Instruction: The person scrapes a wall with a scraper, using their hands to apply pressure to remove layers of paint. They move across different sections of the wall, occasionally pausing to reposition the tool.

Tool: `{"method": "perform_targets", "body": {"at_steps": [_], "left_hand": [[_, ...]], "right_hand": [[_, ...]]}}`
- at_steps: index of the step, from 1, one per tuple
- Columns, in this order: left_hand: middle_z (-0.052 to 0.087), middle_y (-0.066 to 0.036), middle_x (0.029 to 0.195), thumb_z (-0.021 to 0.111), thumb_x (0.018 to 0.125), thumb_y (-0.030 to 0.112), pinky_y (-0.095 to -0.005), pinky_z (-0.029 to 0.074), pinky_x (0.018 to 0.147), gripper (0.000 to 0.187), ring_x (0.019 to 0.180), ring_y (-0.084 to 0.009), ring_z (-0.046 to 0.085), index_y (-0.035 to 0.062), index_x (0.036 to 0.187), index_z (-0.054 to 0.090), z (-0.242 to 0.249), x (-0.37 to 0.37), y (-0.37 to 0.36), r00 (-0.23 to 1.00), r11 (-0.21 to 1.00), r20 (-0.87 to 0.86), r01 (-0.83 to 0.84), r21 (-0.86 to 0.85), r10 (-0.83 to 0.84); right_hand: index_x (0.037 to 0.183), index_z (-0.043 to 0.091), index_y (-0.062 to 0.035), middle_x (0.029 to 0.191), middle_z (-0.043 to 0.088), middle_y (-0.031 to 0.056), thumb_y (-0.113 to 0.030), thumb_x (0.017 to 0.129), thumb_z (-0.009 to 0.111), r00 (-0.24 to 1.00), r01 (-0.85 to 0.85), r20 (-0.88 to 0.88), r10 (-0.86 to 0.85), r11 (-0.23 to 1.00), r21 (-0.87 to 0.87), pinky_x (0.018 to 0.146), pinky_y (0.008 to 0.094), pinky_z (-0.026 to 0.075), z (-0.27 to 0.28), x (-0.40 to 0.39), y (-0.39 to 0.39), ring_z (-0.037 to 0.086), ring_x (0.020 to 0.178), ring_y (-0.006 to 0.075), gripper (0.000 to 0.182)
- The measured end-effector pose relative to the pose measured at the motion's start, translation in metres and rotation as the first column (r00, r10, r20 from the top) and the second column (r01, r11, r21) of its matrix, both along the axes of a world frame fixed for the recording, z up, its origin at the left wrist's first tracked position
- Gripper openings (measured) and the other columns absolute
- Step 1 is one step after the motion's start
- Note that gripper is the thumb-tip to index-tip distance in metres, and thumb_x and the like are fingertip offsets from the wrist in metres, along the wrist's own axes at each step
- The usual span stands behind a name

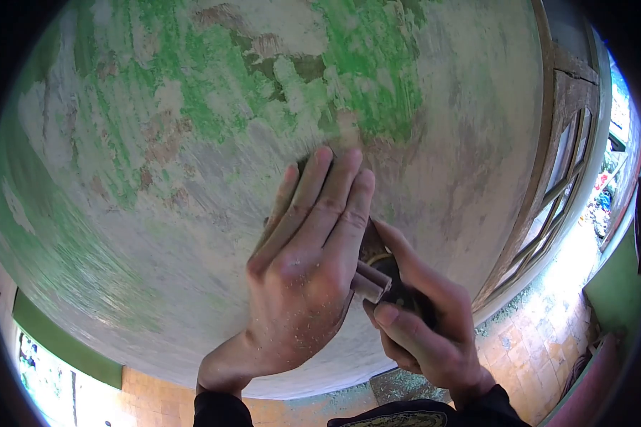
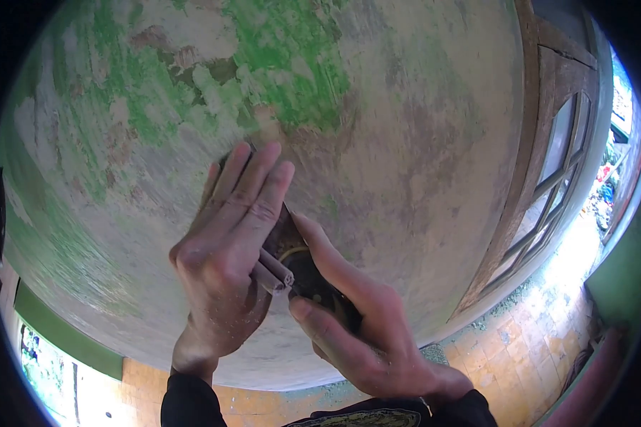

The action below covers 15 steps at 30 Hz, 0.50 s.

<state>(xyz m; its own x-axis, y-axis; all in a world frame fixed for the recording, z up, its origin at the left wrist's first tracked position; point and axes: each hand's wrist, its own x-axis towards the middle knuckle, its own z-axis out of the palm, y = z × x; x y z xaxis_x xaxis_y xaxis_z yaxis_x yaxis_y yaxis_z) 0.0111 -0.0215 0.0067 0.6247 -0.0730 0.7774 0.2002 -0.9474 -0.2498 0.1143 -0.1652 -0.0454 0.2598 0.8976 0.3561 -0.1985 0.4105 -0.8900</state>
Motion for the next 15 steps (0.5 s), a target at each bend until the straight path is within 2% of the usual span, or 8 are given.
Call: {"method": "perform_targets", "body": {"at_steps": [1, 4, 8, 10, 13, 15], "left_hand": [[0.064, -0.020, 0.137, 0.064, 0.077, 0.005, -0.0527, 0.040, 0.115, 0.058, 0.133, -0.0416, 0.056, 0.0005, 0.135, 0.065, 0.004, 0.004, 0.001, 0.999, 0.999, 0.049, 0.018, 0.036, -0.019], [0.064, -0.020, 0.137, 0.063, 0.076, 0.003, -0.0530, 0.040, 0.115, 0.058, 0.133, -0.0415, 0.055, -0.0001, 0.134, 0.065, 0.011, 0.005, -0.004, 0.999, 1.000, 0.044, 0.020, 0.005, -0.020], [0.064, -0.020, 0.137, 0.062, 0.078, 0.003, -0.0533, 0.040, 0.115, 0.057, 0.132, -0.0413, 0.056, 0.0023, 0.134, 0.065, 0.004, 0.007, 0.003, 0.999, 1.000, 0.035, -0.001, 0.026, 0.000], [0.064, -0.020, 0.137, 0.061, 0.079, 0.003, -0.0535, 0.041, 0.114, 0.056, 0.132, -0.0411, 0.057, 0.0037, 0.135, 0.066, 0.017, 0.012, 0.009, 0.992, 0.993, 0.118, 0.024, 0.115, -0.038], [0.064, -0.020, 0.137, 0.060, 0.079, 0.003, -0.0532, 0.041, 0.114, 0.056, 0.132, -0.0407, 0.057, 0.0034, 0.135, 0.066, 0.004, 0.010, 0.006, 0.996, 0.998, 0.085, 0.022, 0.057, -0.026], [0.064, -0.019, 0.136, 0.060, 0.080, 0.003, -0.0530, 0.041, 0.114, 0.055, 0.132, -0.0407, 0.056, 0.0034, 0.135, 0.066, -0.001, 0.010, 0.005, 0.996, 0.998, 0.088, 0.014, 0.054, -0.019]], "right_hand": [[0.161, 0.023, 0.0010, 0.096, 0.059, 0.0037, -0.001, 0.100, 0.053, 1.000, 0.000, 0.024, 0.001, 1.000, -0.017, 0.063, 0.0237, 0.041, 0.008, 0.002, -0.004, 0.049, 0.071, 0.0059, 0.068], [0.161, 0.023, 0.0005, 0.094, 0.059, 0.0035, -0.001, 0.099, 0.054, 0.999, -0.007, 0.038, 0.009, 0.999, -0.046, 0.062, 0.0238, 0.041, 0.012, 0.006, -0.006, 0.049, 0.069, 0.0060, 0.069], [0.161, 0.023, 0.0001, 0.089, 0.058, 0.0019, -0.001, 0.099, 0.054, 0.998, 0.057, 0.032, -0.057, 0.998, 0.001, 0.060, 0.0237, 0.040, 0.003, 0.001, 0.006, 0.048, 0.067, 0.0058, 0.069], [0.161, 0.023, -0.0002, 0.085, 0.057, 0.0008, -0.001, 0.099, 0.054, 0.994, 0.075, 0.075, -0.078, 0.996, 0.047, 0.058, 0.0236, 0.038, 0.015, 0.006, 0.009, 0.047, 0.064, 0.0054, 0.069], [0.161, 0.023, -0.0003, 0.084, 0.056, 0.0004, -0.002, 0.099, 0.054, 1.000, -0.019, -0.012, 0.019, 0.999, -0.028, 0.057, 0.0236, 0.037, 0.012, 0.004, -0.002, 0.046, 0.064, 0.0050, 0.069], [0.161, 0.023, -0.0003, 0.084, 0.056, 0.0001, -0.002, 0.099, 0.054, 1.000, -0.006, -0.009, 0.006, 1.000, -0.024, 0.056, 0.0236, 0.036, 0.011, 0.003, -0.002, 0.046, 0.064, 0.0048, 0.069]]}}
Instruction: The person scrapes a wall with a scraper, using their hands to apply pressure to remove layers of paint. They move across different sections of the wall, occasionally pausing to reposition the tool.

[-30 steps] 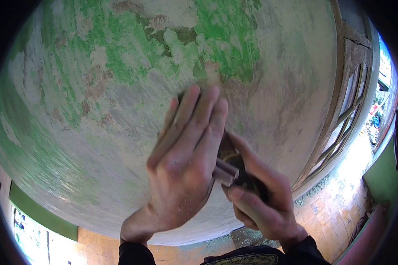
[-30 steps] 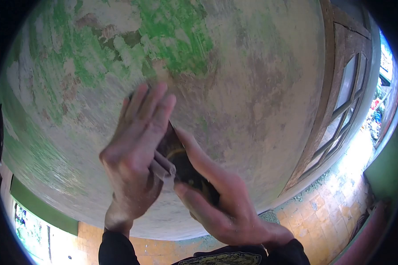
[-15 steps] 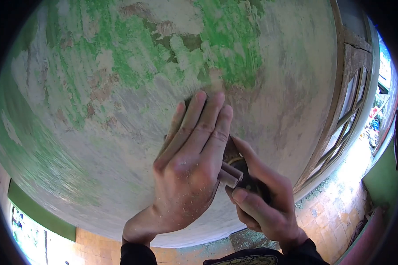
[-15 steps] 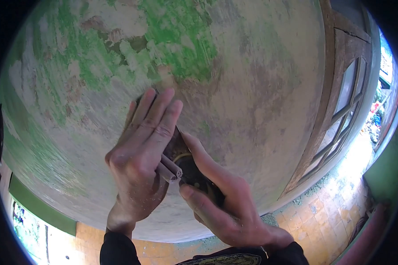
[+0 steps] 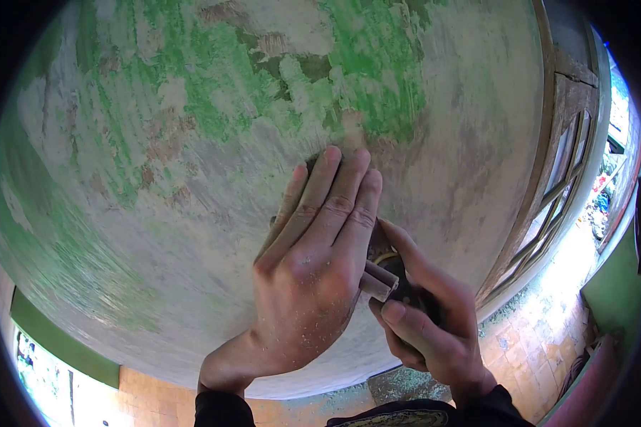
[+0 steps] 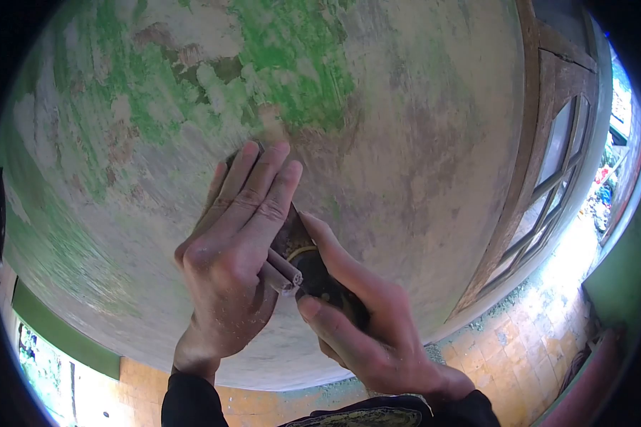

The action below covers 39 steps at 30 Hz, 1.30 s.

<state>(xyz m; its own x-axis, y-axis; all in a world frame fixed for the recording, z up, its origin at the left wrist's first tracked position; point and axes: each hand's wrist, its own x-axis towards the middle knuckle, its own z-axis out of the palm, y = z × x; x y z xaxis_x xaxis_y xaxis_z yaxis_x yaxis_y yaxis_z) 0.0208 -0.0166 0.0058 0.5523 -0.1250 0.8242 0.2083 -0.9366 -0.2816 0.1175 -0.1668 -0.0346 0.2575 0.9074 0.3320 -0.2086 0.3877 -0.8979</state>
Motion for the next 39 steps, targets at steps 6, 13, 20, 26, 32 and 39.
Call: {"method": "perform_targets", "body": {"at_steps": [6, 13, 20, 26, 32, 39], "left_hand": [[0.065, -0.019, 0.136, 0.061, 0.080, 0.005, -0.0523, 0.042, 0.114, 0.054, 0.132, -0.0411, 0.057, 0.0039, 0.133, 0.067, 0.006, -0.004, -0.009, 0.999, 0.999, -0.030, -0.016, -0.038, 0.015], [0.065, -0.019, 0.135, 0.060, 0.080, 0.004, -0.0526, 0.041, 0.114, 0.054, 0.132, -0.0407, 0.057, 0.0047, 0.133, 0.067, 0.008, 0.002, 0.000, 0.999, 0.999, 0.016, -0.032, 0.011, 0.032], [0.064, -0.019, 0.137, 0.060, 0.082, 0.005, -0.0519, 0.041, 0.114, 0.053, 0.132, -0.0413, 0.057, 0.0040, 0.134, 0.067, 0.009, -0.004, -0.007, 1.000, 0.999, -0.013, -0.021, -0.049, 0.020], [0.065, -0.019, 0.136, 0.061, 0.083, 0.008, -0.0517, 0.041, 0.114, 0.050, 0.132, -0.0413, 0.057, 0.0027, 0.132, 0.067, 0.012, 0.000, -0.002, 0.999, 1.000, 0.019, -0.025, -0.018, 0.025], [0.065, -0.019, 0.136, 0.060, 0.083, 0.008, -0.0518, 0.042, 0.114, 0.051, 0.132, -0.0405, 0.057, 0.0025, 0.132, 0.067, 0.013, -0.001, -0.007, 1.000, 0.999, -0.012, -0.025, -0.037, 0.025], [0.065, -0.019, 0.135, 0.060, 0.079, 0.007, -0.0515, 0.040, 0.114, 0.054, 0.132, -0.0405, 0.058, 0.0021, 0.133, 0.067, 0.008, 0.000, -0.002, 1.000, 1.000, 0.007, -0.017, -0.006, 0.017]], "right_hand": [[0.161, 0.024, 0.0001, 0.085, 0.054, -0.0008, -0.003, 0.100, 0.053, 0.999, 0.004, -0.043, -0.004, 1.000, 0.013, 0.057, 0.0238, 0.037, 0.000, 0.001, -0.001, 0.046, 0.064, 0.0048, 0.068], [0.161, 0.024, -0.0006, 0.092, 0.058, 0.0016, -0.001, 0.100, 0.053, 0.998, 0.005, 0.059, -0.007, 1.000, 0.027, 0.062, 0.0234, 0.039, 0.002, 0.003, 0.001, 0.046, 0.069, 0.0056, 0.068], [0.159, 0.025, 0.0026, 0.102, 0.061, 0.0059, 0.002, 0.098, 0.053, 0.994, 0.023, 0.106, -0.025, 1.000, 0.020, 0.073, 0.0228, 0.042, -0.003, 0.005, 0.003, 0.050, 0.082, 0.0071, 0.067], [0.158, 0.025, 0.0046, 0.112, 0.061, 0.0112, 0.003, 0.097, 0.053, 0.989, 0.034, 0.144, -0.038, 0.999, 0.030, 0.083, 0.0235, 0.042, 0.005, 0.004, 0.002, 0.052, 0.094, 0.0097, 0.067], [0.159, 0.024, 0.0047, 0.108, 0.061, 0.0093, 0.003, 0.098, 0.053, 0.997, 0.017, 0.074, -0.016, 1.000, -0.009, 0.081, 0.0225, 0.042, 0.007, 0.004, -0.001, 0.051, 0.090, 0.0087, 0.067], [0.160, 0.021, 0.0038, 0.107, 0.060, 0.0093, 0.003, 0.099, 0.052, 0.998, -0.004, 0.059, 0.002, 0.999, 0.038, 0.071, 0.0217, 0.041, 0.001, 0.003, 0.003, 0.049, 0.080, 0.0055, 0.069]]}}
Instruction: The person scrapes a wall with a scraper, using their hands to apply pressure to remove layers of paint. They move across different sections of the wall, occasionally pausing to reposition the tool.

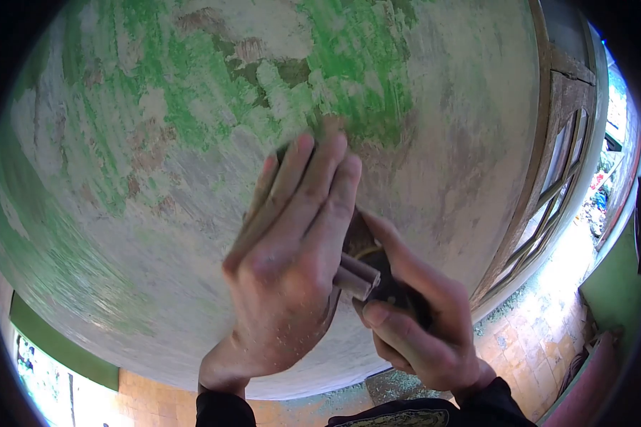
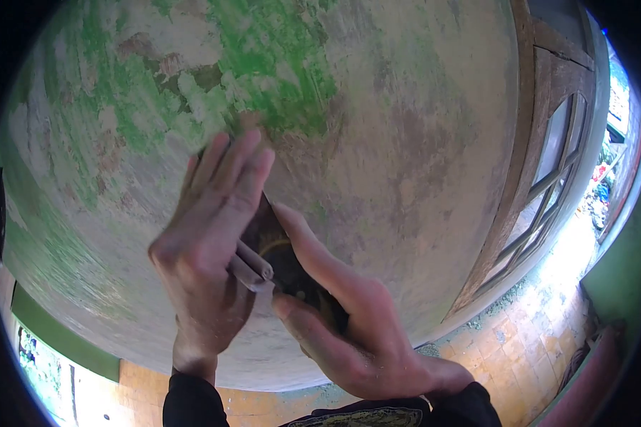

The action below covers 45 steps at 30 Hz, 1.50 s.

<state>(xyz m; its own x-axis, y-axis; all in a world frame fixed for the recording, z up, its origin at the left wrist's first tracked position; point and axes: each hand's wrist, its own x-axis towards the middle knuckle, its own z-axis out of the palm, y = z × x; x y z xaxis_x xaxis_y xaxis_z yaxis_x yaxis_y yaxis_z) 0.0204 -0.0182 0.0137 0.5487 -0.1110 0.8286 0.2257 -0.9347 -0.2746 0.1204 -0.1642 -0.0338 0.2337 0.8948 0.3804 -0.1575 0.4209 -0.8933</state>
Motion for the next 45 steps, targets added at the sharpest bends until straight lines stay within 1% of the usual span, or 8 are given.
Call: {"method": "perform_targets", "body": {"at_steps": [7, 9, 13, 23, 25, 34, 43, 45], "left_hand": [[0.065, -0.018, 0.136, 0.060, 0.079, 0.005, -0.0521, 0.040, 0.115, 0.055, 0.132, -0.0399, 0.058, 0.0040, 0.134, 0.067, -0.001, -0.002, -0.004, 0.998, 0.998, -0.056, -0.019, -0.057, 0.015], [0.065, -0.018, 0.137, 0.060, 0.080, 0.004, -0.0524, 0.040, 0.115, 0.055, 0.132, -0.0396, 0.057, 0.0052, 0.134, 0.067, 0.008, 0.003, 0.000, 1.000, 0.999, 0.010, -0.012, 0.032, 0.012], [0.065, -0.017, 0.137, 0.060, 0.081, 0.003, -0.0528, 0.040, 0.115, 0.054, 0.133, -0.0390, 0.057, 0.0059, 0.134, 0.067, -0.003, 0.002, 0.002, 1.000, 0.999, -0.004, -0.013, 0.037, 0.014], [0.065, -0.018, 0.136, 0.059, 0.079, 0.006, -0.0521, 0.041, 0.115, 0.055, 0.133, -0.0391, 0.057, 0.0049, 0.134, 0.067, -0.002, 0.003, -0.004, 0.999, 1.000, -0.036, -0.012, -0.012, 0.012], [0.066, -0.018, 0.135, 0.059, 0.080, 0.008, -0.0518, 0.041, 0.115, 0.055, 0.132, -0.0390, 0.057, 0.0046, 0.134, 0.067, 0.003, 0.005, -0.003, 1.000, 1.000, -0.014, -0.006, 0.000, 0.006], [0.067, -0.018, 0.132, 0.061, 0.080, 0.011, -0.0517, 0.042, 0.114, 0.053, 0.128, -0.0403, 0.060, 0.0051, 0.133, 0.068, 0.006, 0.002, -0.011, 0.999, 0.998, -0.037, 0.003, -0.055, -0.005], [0.067, -0.018, 0.133, 0.061, 0.079, 0.002, -0.0504, 0.043, 0.114, 0.054, 0.128, -0.0385, 0.060, 0.0064, 0.132, 0.068, 0.012, 0.007, -0.005, 0.999, 0.998, 0.047, -0.023, 0.064, 0.021], [0.067, -0.017, 0.133, 0.060, 0.080, 0.004, -0.0503, 0.043, 0.115, 0.053, 0.129, -0.0379, 0.060, 0.0067, 0.133, 0.068, -0.002, 0.003, -0.008, 0.997, 0.997, -0.036, -0.069, 0.017, 0.070]], "right_hand": [[0.161, 0.021, 0.0032, 0.098, 0.060, 0.0051, 0.002, 0.099, 0.051, 0.999, -0.001, -0.038, 0.002, 1.000, 0.017, 0.067, 0.0224, 0.041, -0.008, -0.006, 0.004, 0.048, 0.074, 0.0053, 0.069], [0.159, 0.022, 0.0044, 0.091, 0.063, 0.0093, -0.011, 0.096, 0.056, 0.994, 0.082, -0.072, -0.080, 0.996, 0.028, 0.045, 0.0206, 0.031, 0.002, -0.007, 0.007, 0.039, 0.048, 0.0026, 0.074], [0.161, 0.021, 0.0027, 0.094, 0.059, 0.0033, 0.002, 0.099, 0.052, 1.000, 0.008, 0.006, -0.008, 1.000, -0.004, 0.065, 0.0228, 0.040, -0.003, 0.000, 0.000, 0.048, 0.073, 0.0052, 0.069], [0.160, 0.025, 0.0014, 0.091, 0.058, 0.0019, 0.001, 0.098, 0.054, 0.999, 0.026, -0.041, -0.027, 0.999, -0.037, 0.064, 0.0228, 0.039, -0.007, -0.002, -0.002, 0.047, 0.071, 0.0054, 0.068], [0.159, 0.025, 0.0026, 0.089, 0.064, 0.0087, -0.014, 0.095, 0.060, 0.994, 0.110, -0.032, -0.109, 0.994, 0.013, 0.043, 0.0219, 0.028, 0.005, -0.004, 0.002, 0.040, 0.048, 0.0031, 0.075], [0.159, 0.024, 0.0044, 0.090, 0.063, 0.0094, -0.012, 0.094, 0.058, 0.995, 0.092, -0.029, -0.093, 0.996, -0.009, 0.045, 0.0217, 0.029, -0.001, -0.002, -0.002, 0.040, 0.047, 0.0037, 0.075], [0.158, 0.027, 0.0050, 0.084, 0.060, 0.0068, -0.014, 0.093, 0.060, 0.993, 0.115, -0.045, -0.113, 0.993, 0.040, 0.043, 0.0219, 0.028, 0.001, -0.003, 0.003, 0.038, 0.045, 0.0029, 0.075], [0.158, 0.027, 0.0049, 0.082, 0.060, 0.0066, -0.014, 0.094, 0.060, 0.992, 0.106, -0.072, -0.105, 0.994, 0.005, 0.042, 0.0219, 0.028, -0.002, -0.003, 0.002, 0.038, 0.045, 0.0028, 0.075]]}}
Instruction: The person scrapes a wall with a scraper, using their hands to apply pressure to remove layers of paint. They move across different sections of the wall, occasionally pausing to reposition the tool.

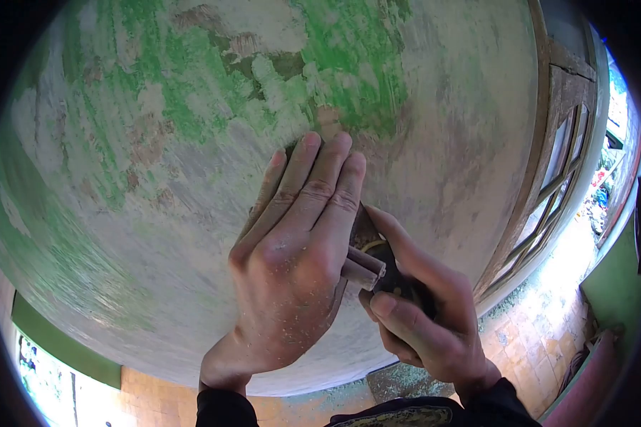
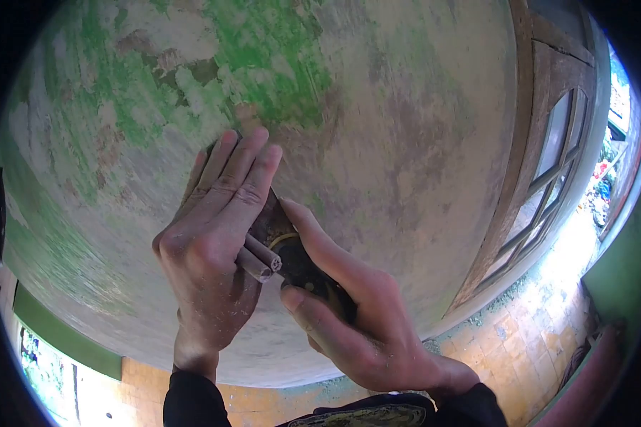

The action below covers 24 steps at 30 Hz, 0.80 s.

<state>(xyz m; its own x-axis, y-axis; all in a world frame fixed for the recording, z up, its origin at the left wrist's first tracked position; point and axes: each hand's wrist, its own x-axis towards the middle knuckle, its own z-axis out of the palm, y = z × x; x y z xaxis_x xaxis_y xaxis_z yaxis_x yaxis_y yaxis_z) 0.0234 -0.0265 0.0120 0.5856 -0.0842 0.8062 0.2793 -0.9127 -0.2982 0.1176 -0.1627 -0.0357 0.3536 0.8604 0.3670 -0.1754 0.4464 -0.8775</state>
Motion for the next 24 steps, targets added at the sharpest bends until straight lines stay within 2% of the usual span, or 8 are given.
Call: {"method": "perform_targets", "body": {"at_steps": [9, 13, 15, 19, 20, 22, 23, 24], "left_hand": [[0.066, -0.016, 0.134, 0.058, 0.083, 0.002, -0.0501, 0.041, 0.116, 0.053, 0.129, -0.0383, 0.059, 0.0101, 0.135, 0.067, -0.003, 0.003, 0.009, 0.998, 0.999, 0.055, -0.004, 0.054, 0.001], [0.063, -0.014, 0.140, 0.062, 0.083, 0.000, -0.0501, 0.047, 0.112, 0.059, 0.134, -0.0375, 0.056, 0.0119, 0.141, 0.061, 0.027, 0.002, -0.001, 0.998, 0.994, 0.022, -0.062, 0.090, 0.061], [0.060, -0.014, 0.144, 0.065, 0.079, 0.001, -0.0513, 0.048, 0.110, 0.067, 0.136, -0.0351, 0.054, 0.0130, 0.145, 0.058, 0.007, -0.009, -0.007, 0.994, 0.991, -0.019, -0.101, 0.082, 0.103], [0.059, -0.014, 0.145, 0.067, 0.085, 0.015, -0.0518, 0.049, 0.108, 0.058, 0.124, -0.0294, 0.065, 0.0115, 0.143, 0.060, -0.092, -0.072, -0.024, 0.850, 0.980, -0.499, 0.090, -0.178, -0.169], [0.065, -0.014, 0.137, 0.066, 0.086, 0.010, -0.0459, 0.056, 0.097, 0.056, 0.107, -0.0277, 0.072, 0.0100, 0.142, 0.061, -0.160, -0.086, -0.009, 0.834, 0.816, -0.286, 0.290, -0.500, -0.472], [0.071, -0.012, 0.088, 0.064, 0.093, 0.006, -0.0389, 0.054, 0.064, 0.040, 0.066, -0.0247, 0.063, 0.0084, 0.133, 0.067, -0.284, -0.112, -0.017, 0.951, 0.442, -0.058, 0.087, -0.893, -0.304], [0.069, -0.017, 0.080, 0.061, 0.097, 0.006, -0.0385, 0.054, 0.063, 0.033, 0.061, -0.0277, 0.061, 0.0085, 0.129, 0.068, -0.343, -0.127, -0.018, 0.979, 0.167, -0.168, -0.148, -0.975, -0.114], [0.069, -0.024, 0.083, 0.057, 0.099, 0.011, -0.0412, 0.056, 0.068, 0.031, 0.069, -0.0336, 0.069, 0.0084, 0.129, 0.067, -0.402, -0.147, -0.021, 0.935, 0.065, -0.354, -0.356, -0.932, 0.029]], "right_hand": [[0.158, 0.032, 0.0008, 0.079, 0.059, 0.0036, -0.012, 0.092, 0.060, 0.998, -0.049, -0.030, 0.048, 0.998, -0.040, 0.041, 0.0215, 0.030, 0.002, 0.003, -0.004, 0.042, 0.045, 0.0034, 0.073], [0.157, 0.036, -0.0012, 0.078, 0.058, 0.0016, -0.012, 0.092, 0.063, 0.990, 0.031, 0.131, -0.046, 0.992, 0.120, 0.041, 0.0219, 0.031, 0.013, 0.015, 0.010, 0.043, 0.048, 0.0036, 0.071], [0.158, 0.036, -0.0022, 0.082, 0.056, 0.0004, -0.008, 0.095, 0.061, 0.955, 0.050, 0.292, -0.057, 0.998, 0.030, 0.056, 0.0263, 0.040, -0.007, 0.033, 0.008, 0.049, 0.063, 0.0072, 0.068], [0.155, 0.045, -0.0083, 0.091, 0.062, -0.0012, -0.010, 0.094, 0.066, 0.953, -0.226, 0.143, 0.267, 0.941, -0.253, 0.059, 0.0217, 0.041, -0.126, 0.087, -0.038, 0.052, 0.069, 0.0048, 0.064], [0.153, 0.049, -0.0081, 0.090, 0.063, -0.0013, -0.009, 0.094, 0.067, 0.932, -0.176, 0.249, 0.264, 0.928, -0.328, 0.058, 0.0198, 0.040, -0.177, 0.102, -0.054, 0.051, 0.067, 0.0032, 0.061], [0.150, 0.052, -0.0118, 0.082, 0.063, -0.0023, -0.010, 0.090, 0.071, 0.964, -0.218, -0.043, 0.262, 0.689, -0.691, 0.050, 0.0220, 0.039, -0.246, 0.110, -0.097, 0.051, 0.061, 0.0045, 0.063], [0.149, 0.054, -0.0144, 0.076, 0.061, -0.0018, -0.012, 0.089, 0.073, 0.987, -0.143, -0.075, 0.139, 0.591, -0.794, 0.046, 0.0234, 0.038, -0.312, 0.112, -0.119, 0.051, 0.058, 0.0053, 0.063], [0.146, 0.058, -0.0139, 0.075, 0.061, 0.0011, -0.015, 0.088, 0.075, 0.998, 0.041, 0.057, 0.020, 0.473, -0.880, 0.046, 0.0236, 0.041, -0.367, 0.103, -0.141, 0.054, 0.057, 0.0063, 0.061]]}}
